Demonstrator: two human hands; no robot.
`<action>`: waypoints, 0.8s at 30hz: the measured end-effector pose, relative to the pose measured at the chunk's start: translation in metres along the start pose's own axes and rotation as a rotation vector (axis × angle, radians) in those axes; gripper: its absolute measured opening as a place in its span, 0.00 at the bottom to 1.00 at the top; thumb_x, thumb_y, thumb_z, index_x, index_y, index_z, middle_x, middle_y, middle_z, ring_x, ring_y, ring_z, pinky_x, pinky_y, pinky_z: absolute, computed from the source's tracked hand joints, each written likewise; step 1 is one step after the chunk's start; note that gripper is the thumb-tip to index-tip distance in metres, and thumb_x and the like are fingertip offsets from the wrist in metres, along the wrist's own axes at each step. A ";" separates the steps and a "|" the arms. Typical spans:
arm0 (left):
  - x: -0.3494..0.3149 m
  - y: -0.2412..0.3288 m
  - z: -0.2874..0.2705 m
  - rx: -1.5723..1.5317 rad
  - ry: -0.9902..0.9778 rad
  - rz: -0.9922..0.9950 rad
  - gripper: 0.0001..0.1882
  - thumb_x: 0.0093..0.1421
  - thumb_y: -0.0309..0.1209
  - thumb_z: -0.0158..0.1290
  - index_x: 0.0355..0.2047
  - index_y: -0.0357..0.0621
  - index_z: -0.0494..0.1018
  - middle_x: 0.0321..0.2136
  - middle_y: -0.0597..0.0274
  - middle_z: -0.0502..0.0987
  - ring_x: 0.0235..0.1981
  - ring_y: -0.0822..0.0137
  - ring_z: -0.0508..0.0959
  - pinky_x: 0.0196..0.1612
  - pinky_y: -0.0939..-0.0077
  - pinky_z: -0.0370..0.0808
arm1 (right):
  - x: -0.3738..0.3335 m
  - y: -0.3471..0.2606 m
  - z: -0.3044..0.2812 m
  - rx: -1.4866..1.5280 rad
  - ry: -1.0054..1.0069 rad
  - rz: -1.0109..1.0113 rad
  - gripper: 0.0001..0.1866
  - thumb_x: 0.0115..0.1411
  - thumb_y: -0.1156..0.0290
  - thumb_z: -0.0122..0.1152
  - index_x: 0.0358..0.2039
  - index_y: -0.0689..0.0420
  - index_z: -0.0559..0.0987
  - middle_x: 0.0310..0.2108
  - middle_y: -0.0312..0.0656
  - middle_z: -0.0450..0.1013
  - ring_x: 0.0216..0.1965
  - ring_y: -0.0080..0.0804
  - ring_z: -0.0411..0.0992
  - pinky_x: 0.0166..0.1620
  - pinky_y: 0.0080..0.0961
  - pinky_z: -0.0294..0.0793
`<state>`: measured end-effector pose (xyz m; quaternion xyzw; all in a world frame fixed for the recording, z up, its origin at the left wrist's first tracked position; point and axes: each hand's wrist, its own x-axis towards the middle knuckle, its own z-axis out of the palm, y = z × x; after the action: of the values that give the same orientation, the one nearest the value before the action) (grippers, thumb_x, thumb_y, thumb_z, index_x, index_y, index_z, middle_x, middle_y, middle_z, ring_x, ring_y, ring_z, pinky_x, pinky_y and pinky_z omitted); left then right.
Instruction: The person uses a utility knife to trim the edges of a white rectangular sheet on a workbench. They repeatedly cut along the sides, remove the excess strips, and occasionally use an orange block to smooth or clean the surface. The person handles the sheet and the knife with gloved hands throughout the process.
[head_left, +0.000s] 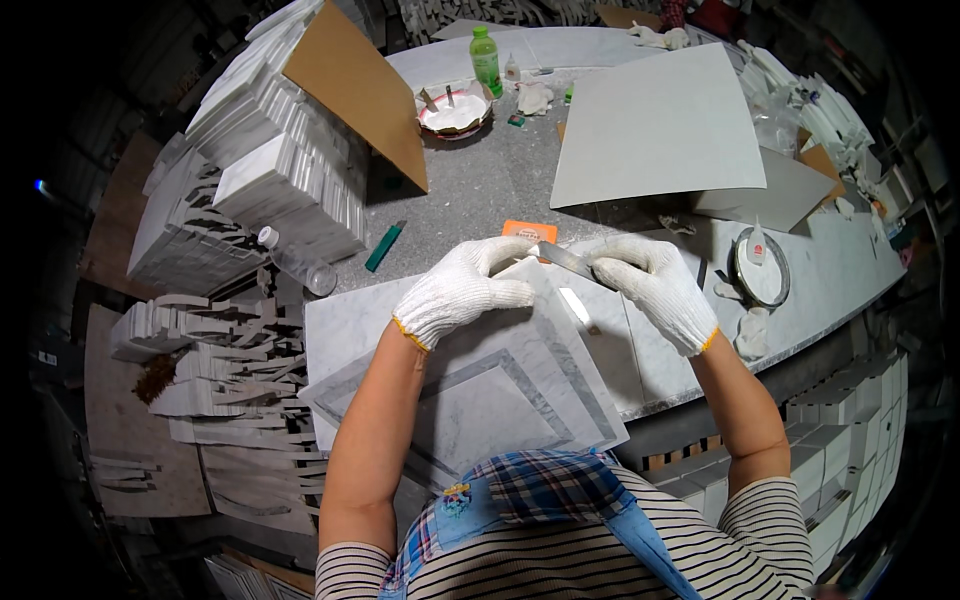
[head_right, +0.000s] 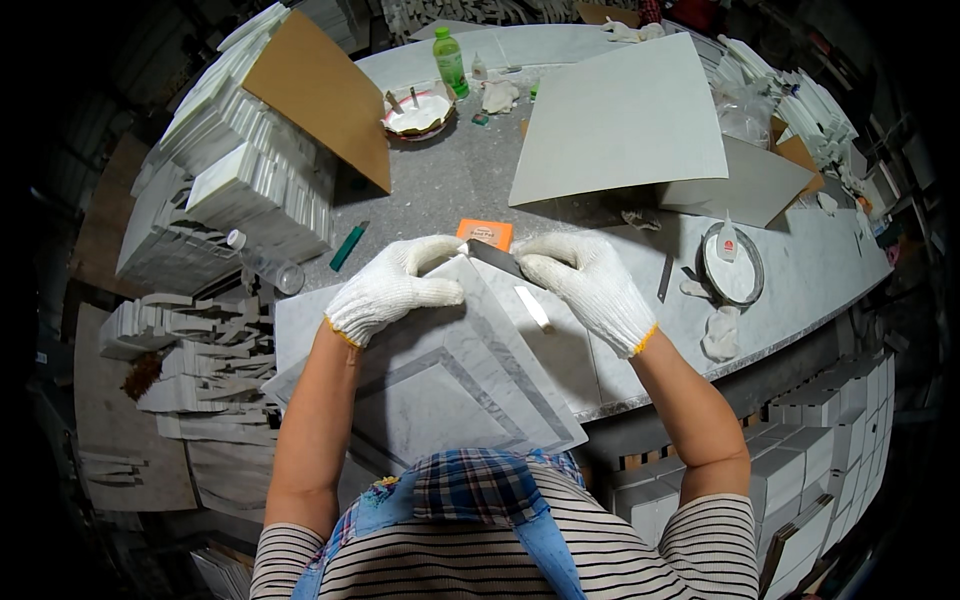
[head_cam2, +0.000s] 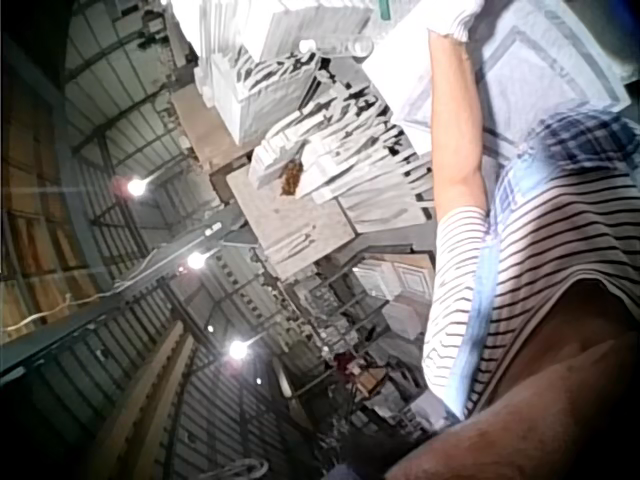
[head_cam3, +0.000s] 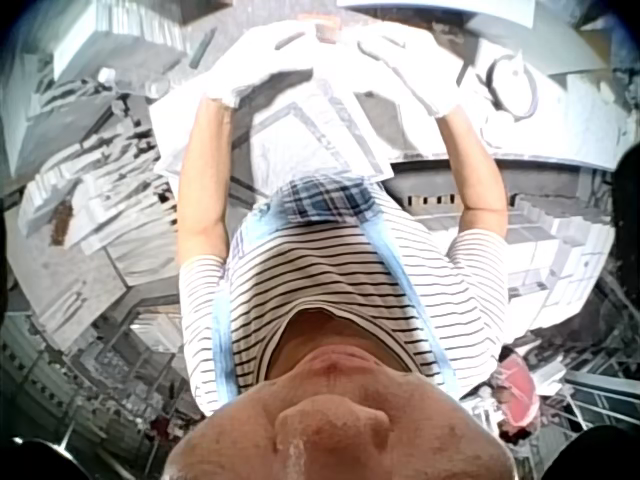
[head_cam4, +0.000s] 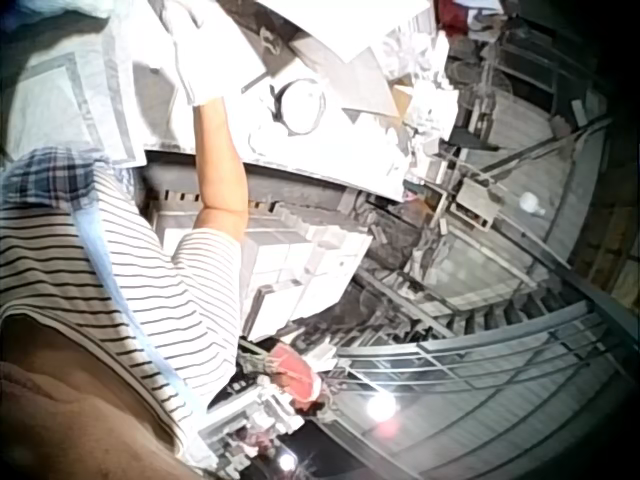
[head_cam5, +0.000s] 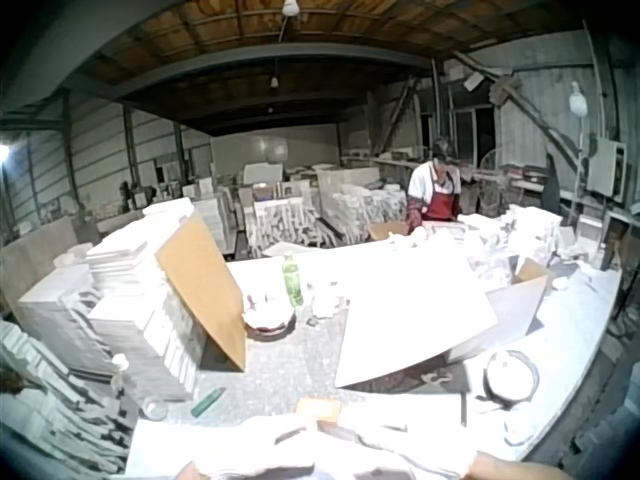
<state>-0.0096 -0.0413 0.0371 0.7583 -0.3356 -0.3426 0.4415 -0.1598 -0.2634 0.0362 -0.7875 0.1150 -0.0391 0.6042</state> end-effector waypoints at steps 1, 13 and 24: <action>0.000 0.001 0.000 -0.010 -0.002 -0.005 0.40 0.49 0.42 0.68 0.59 0.31 0.73 0.51 0.50 0.80 0.52 0.61 0.78 0.58 0.70 0.72 | 0.000 0.001 -0.001 -0.028 0.001 -0.016 0.17 0.64 0.67 0.61 0.46 0.68 0.84 0.39 0.45 0.82 0.40 0.25 0.77 0.45 0.24 0.76; 0.000 0.003 0.001 -0.016 0.004 -0.022 0.39 0.48 0.41 0.67 0.59 0.32 0.73 0.50 0.51 0.80 0.51 0.62 0.78 0.58 0.70 0.73 | 0.001 0.007 -0.002 -0.071 0.018 -0.115 0.17 0.65 0.67 0.61 0.46 0.67 0.84 0.41 0.47 0.82 0.40 0.27 0.78 0.45 0.24 0.76; 0.001 -0.001 0.000 0.055 0.017 -0.001 0.37 0.48 0.40 0.68 0.57 0.35 0.76 0.50 0.54 0.81 0.51 0.63 0.78 0.58 0.70 0.73 | -0.006 0.015 -0.008 -0.010 0.146 -0.025 0.15 0.64 0.70 0.62 0.46 0.65 0.84 0.40 0.43 0.82 0.41 0.26 0.76 0.46 0.24 0.75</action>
<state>-0.0091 -0.0416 0.0365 0.7732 -0.3406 -0.3271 0.4233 -0.1691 -0.2733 0.0244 -0.7869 0.1488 -0.1034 0.5898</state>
